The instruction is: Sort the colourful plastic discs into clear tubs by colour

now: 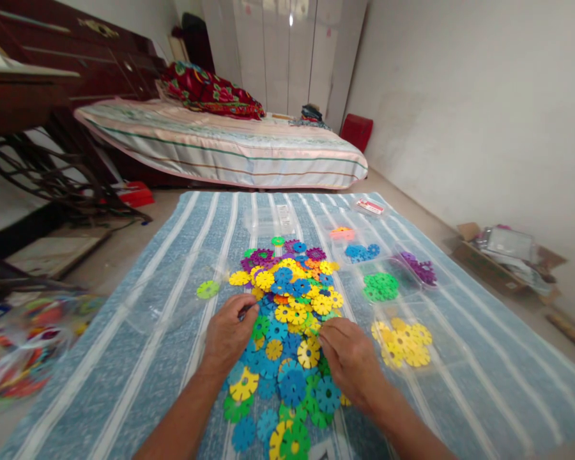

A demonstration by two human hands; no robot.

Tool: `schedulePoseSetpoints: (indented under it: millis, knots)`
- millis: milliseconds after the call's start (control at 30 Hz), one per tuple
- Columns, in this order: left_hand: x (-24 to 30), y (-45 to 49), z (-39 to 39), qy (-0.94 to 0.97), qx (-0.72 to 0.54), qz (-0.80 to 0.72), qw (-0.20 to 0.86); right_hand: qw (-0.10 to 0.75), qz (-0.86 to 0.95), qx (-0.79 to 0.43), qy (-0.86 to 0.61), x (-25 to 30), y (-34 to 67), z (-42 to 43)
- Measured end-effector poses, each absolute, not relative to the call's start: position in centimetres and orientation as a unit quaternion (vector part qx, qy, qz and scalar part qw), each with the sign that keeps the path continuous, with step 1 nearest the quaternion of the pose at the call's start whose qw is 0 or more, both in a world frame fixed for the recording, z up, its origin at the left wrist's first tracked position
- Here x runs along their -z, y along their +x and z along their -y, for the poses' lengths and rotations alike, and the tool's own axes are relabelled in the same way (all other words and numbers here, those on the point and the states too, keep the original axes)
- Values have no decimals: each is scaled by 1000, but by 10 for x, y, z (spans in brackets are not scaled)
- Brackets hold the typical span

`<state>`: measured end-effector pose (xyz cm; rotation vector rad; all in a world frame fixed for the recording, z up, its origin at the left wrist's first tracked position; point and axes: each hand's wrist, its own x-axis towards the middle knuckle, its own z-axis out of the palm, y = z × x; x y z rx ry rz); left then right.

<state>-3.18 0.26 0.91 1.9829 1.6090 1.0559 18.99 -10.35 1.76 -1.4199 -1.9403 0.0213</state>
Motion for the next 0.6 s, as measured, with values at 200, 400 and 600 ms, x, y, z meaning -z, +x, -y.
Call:
schedulePoseSetpoints:
  millis: [200, 400, 600]
  knots:
    - [-8, -32, -3, 705, -376, -570, 194, 399, 704, -94, -580, -31, 203, 102]
    - [-4, -33, -5, 707, -378, -565, 192, 420, 683, 45, -596, -46, 236, 92]
    - [-6, -33, -4, 706, -378, -569, 188, 387, 654, 212, -614, -51, 257, 85]
